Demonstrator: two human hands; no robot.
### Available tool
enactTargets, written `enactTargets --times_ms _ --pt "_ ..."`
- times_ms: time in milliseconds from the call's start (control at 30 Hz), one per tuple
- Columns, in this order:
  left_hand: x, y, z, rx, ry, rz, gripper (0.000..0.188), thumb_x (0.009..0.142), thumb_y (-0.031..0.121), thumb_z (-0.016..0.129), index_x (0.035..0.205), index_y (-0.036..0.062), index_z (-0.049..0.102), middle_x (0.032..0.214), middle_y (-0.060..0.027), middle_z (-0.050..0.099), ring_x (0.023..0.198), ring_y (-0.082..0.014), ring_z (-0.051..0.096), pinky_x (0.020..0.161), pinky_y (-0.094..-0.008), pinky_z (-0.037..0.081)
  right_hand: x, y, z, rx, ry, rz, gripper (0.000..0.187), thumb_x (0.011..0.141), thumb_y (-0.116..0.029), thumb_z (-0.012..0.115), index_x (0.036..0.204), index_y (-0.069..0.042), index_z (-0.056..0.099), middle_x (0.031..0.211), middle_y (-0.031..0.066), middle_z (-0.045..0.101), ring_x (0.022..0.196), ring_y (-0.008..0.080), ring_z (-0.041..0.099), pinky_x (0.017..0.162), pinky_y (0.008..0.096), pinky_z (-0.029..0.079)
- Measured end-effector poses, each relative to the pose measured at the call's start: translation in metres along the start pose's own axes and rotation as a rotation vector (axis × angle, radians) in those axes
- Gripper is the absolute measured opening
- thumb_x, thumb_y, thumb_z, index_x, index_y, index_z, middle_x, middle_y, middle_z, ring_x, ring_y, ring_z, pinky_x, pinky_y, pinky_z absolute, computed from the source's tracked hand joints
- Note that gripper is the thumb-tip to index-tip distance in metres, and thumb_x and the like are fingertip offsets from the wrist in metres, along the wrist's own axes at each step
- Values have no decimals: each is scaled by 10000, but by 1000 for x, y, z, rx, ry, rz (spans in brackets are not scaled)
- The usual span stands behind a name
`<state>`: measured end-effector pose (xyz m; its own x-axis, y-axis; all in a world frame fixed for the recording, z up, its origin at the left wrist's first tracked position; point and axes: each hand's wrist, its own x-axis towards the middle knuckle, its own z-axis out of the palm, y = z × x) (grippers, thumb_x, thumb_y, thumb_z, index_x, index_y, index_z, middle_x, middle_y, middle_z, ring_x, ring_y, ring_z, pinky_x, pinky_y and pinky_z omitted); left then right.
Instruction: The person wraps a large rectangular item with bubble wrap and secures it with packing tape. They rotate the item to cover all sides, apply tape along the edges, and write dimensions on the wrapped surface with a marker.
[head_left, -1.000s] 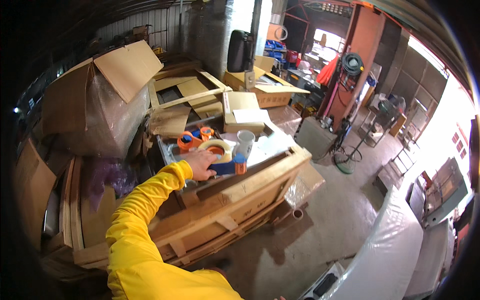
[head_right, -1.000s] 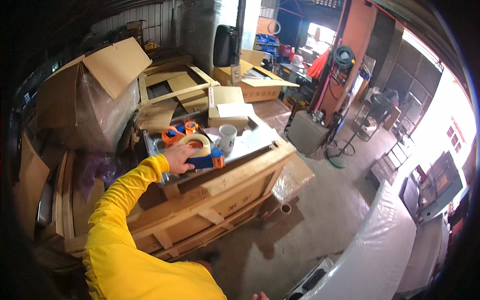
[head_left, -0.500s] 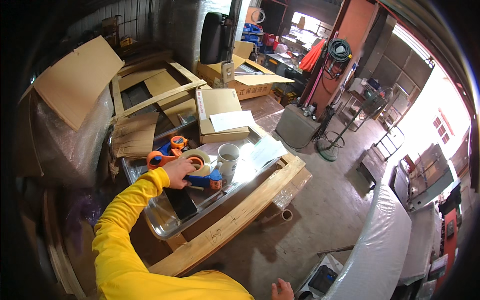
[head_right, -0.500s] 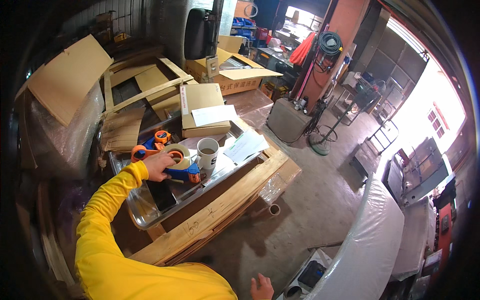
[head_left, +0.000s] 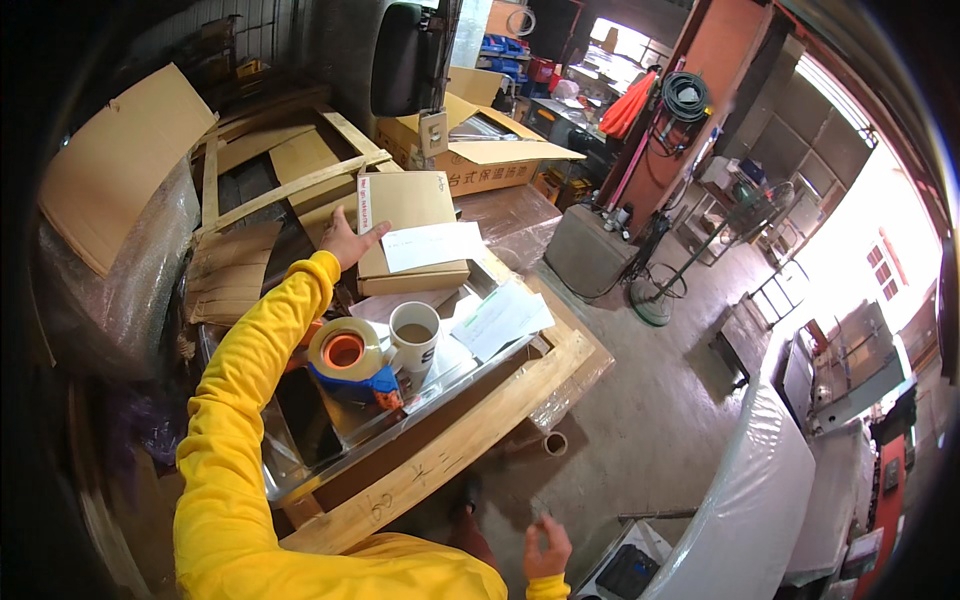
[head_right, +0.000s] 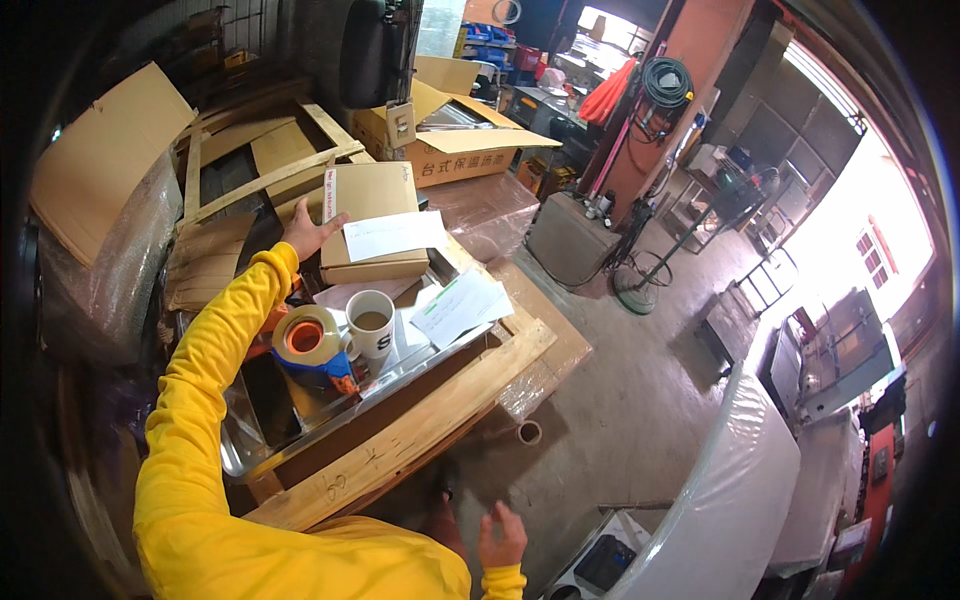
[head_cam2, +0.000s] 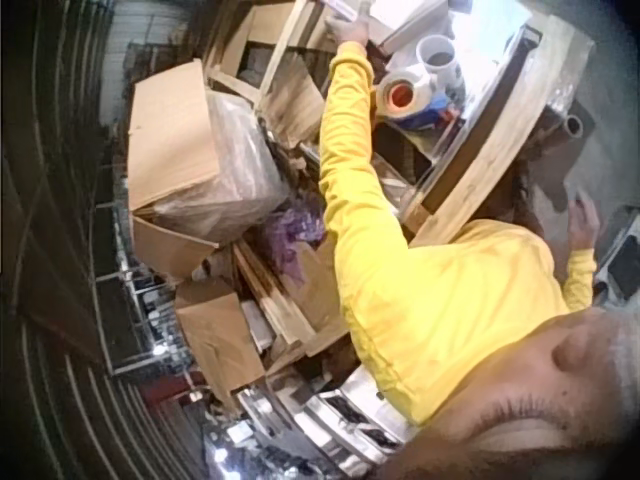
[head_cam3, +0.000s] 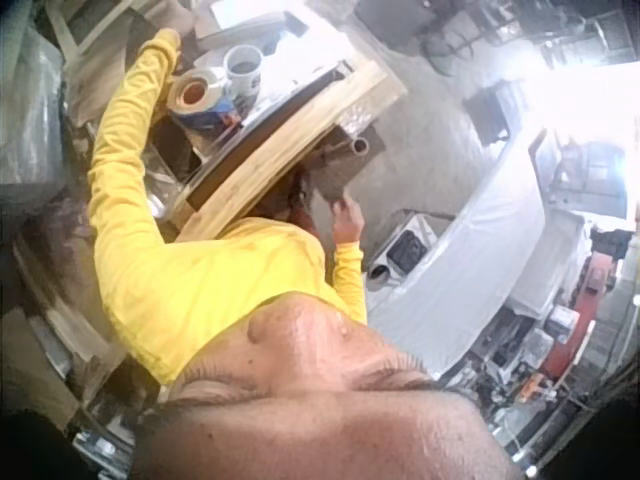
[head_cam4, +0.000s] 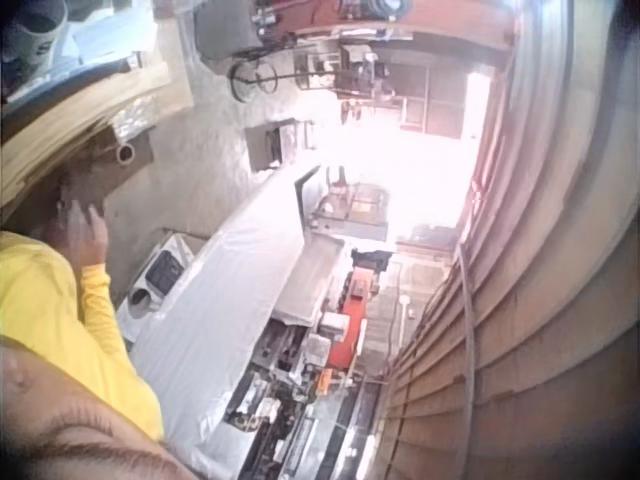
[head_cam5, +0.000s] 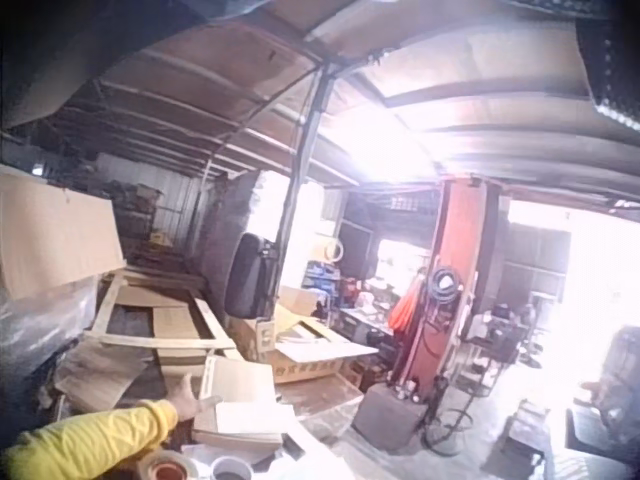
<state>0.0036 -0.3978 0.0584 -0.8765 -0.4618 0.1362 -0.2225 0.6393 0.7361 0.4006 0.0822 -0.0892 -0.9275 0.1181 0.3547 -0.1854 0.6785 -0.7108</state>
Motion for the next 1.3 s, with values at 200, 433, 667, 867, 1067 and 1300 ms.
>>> enactTargets --times_ms 200,433,667,867,1067,1300 --pt "32 -37 39 -268 -115 -282 1532 585 587 932 1513 -166 -27 1502 -344 369 1392 -369 439 1162 -385 357 246 -30 35 221 57 -313 443 891 -147 710 1285 26 607 1070 181 674 994 351 645 896 416 507" --pt "13 -30 46 -598 -185 -328 1032 688 307 934 1431 -114 354 1275 -209 617 1131 -263 639 1012 -321 498 477 -78 188 252 -286 -264 648 931 -356 703 1380 68 505 1237 267 622 1182 393 575 1047 439 431" --pt "13 -31 -30 -1001 -237 -376 528 790 278 871 1163 -40 674 1028 -115 729 863 -193 706 804 -297 574 504 -58 241 636 -417 -11 575 994 -336 636 1351 99 516 1210 233 660 1107 279 647 967 365 502" --pt "-6 -22 -147 -993 -162 -163 493 809 251 833 1222 54 649 1074 -78 720 918 -183 700 833 -327 582 476 -57 177 -75 -803 -611 684 823 -358 748 1414 -91 528 1396 186 563 1349 382 471 1139 489 346" --pt "-16 -50 -172 -909 -64 -219 580 811 239 829 1308 51 596 1137 -72 697 994 -182 682 880 -329 562 447 -80 167 -646 -902 -881 579 739 -351 775 1262 -156 621 1316 117 597 1429 375 363 1185 660 143" --pt "-13 -69 -142 -963 -131 -256 574 821 295 828 1271 2 625 1121 -81 706 994 -173 689 889 -298 565 523 -111 121 -9 -879 -492 242 807 -123 776 998 -18 671 850 77 670 802 162 630 802 339 537"
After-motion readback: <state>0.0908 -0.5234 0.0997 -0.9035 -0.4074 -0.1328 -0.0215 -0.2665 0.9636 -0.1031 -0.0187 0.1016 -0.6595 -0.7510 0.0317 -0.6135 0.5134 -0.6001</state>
